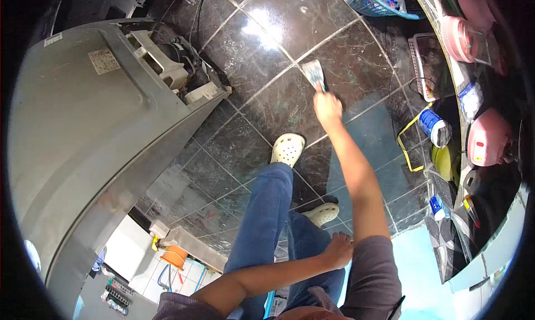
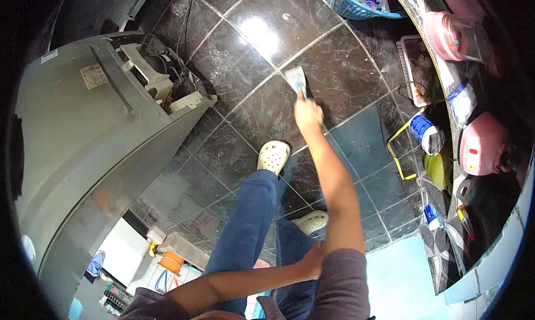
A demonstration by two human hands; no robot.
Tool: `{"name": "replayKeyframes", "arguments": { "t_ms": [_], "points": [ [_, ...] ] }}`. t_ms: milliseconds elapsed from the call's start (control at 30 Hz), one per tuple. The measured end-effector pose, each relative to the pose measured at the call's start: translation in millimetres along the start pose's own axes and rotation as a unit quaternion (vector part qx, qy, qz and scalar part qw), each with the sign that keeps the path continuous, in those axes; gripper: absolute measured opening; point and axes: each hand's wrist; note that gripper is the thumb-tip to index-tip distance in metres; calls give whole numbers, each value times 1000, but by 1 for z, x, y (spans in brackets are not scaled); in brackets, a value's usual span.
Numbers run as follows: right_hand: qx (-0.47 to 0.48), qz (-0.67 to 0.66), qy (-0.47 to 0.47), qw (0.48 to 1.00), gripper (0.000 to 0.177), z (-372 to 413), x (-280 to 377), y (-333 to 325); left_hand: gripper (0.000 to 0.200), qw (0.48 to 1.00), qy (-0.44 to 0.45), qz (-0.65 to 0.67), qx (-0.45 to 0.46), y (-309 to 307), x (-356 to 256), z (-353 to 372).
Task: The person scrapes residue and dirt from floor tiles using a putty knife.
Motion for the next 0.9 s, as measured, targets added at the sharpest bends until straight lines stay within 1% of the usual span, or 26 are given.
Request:
{"name": "replayKeyframes", "arguments": {
  "t_ms": [33, 67, 133, 167, 200, 233, 267, 333, 367, 400, 433, 467, 533, 567, 600, 633, 667, 700, 733, 767, 800, 833, 867, 900],
  "points": [
    [-14, -16, 2, 1000, 39, -21, 14, -9, 35, 952, 38, 223, -204, 38, 16, -7],
    [-31, -14, 16, 999, 39, -36, 23, -6, 35, 954, 35, 220, -202, 33, 18, -6],
    [-39, -12, 6, 999, 39, -26, 27, -4, 34, 958, 0, 204, -201, 8, 17, -2],
    [-29, -10, -2, 1000, 40, -8, 20, -1, 34, 959, 3, 200, -202, -3, 12, -1],
    [-22, -5, -12, 1000, 42, 17, 7, 2, 34, 998, -4, 33, -62, -14, 5, -4],
    [4, -1, -3, 1000, 44, 42, -5, 0, 34, 988, -14, -134, 79, -22, 2, -6],
    [30, 3, 6, 1000, 46, 58, -16, 0, 34, 988, -10, -138, 72, -19, 2, -5],
    [59, 47, 18, 997, 49, 64, -26, 6, 40, 988, -25, -67, 134, 0, 6, -3],
    [47, 23, 29, 998, 49, 57, -25, 5, 40, 989, -23, -64, 132, 8, 13, -8],
    [29, 11, 41, 999, 47, 40, -24, 5, 35, 992, -27, -27, 124, 21, 24, -13],
    [9, -31, 60, 998, 47, 22, -19, -3, 31, 992, -33, 9, 118, 33, 35, -14],
    [14, -70, 103, 992, 43, 6, -4, -27, 27, 993, -37, 43, 108, 38, 40, -17],
    [25, -194, 188, 962, 35, -10, 23, -72, 24, 998, 5, -48, 47, 8, 48, -15],
    [-5, -239, 194, 951, 35, -15, 30, -68, 26, 997, -61, -31, 26, -2, 50, -15],
    [-49, -273, 178, 944, 37, -2, 47, -105, 29, 992, -126, -14, 4, -13, 54, -17],
    [-65, -288, 161, 942, 39, 4, 53, -121, 30, 990, -134, -41, 25, -28, 59, -16],
    [-35, -295, 183, 937, 42, 14, 58, -145, 32, 986, -145, -66, 45, -43, 63, -13],
    [-63, -304, 167, 936, 45, 24, 54, -149, 33, 984, -158, -74, 24, -50, 70, -9],
    [-54, -311, 179, 932, 48, 36, 52, -166, 34, 982, -171, -81, 6, -58, 70, -3],
    [-48, -303, 190, 933, 49, 50, 50, -194, 34, 984, -163, -79, -1, -74, 62, 3],
    [-71, -303, 188, 932, 50, 58, 42, -198, 34, 982, -179, -51, -36, -95, 58, 6],
    [-63, -303, 196, 931, 50, 64, 36, -211, 34, 977, -198, -22, -69, -115, 55, 7],
    [-53, -303, 205, 929, 50, 67, 33, -223, 34, 977, -197, -21, -76, -135, 53, 3],
    [-52, -306, 206, 928, 51, 68, 29, -228, 34, 974, -220, 14, -56, -158, 52, -4]
  ]
}}
Point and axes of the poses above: each hand's wrist, its own z-axis away from the middle knuckle, its own y-axis out of the palm, x = y × z, and after that the axes turned 3 degrees about -x, right-handed
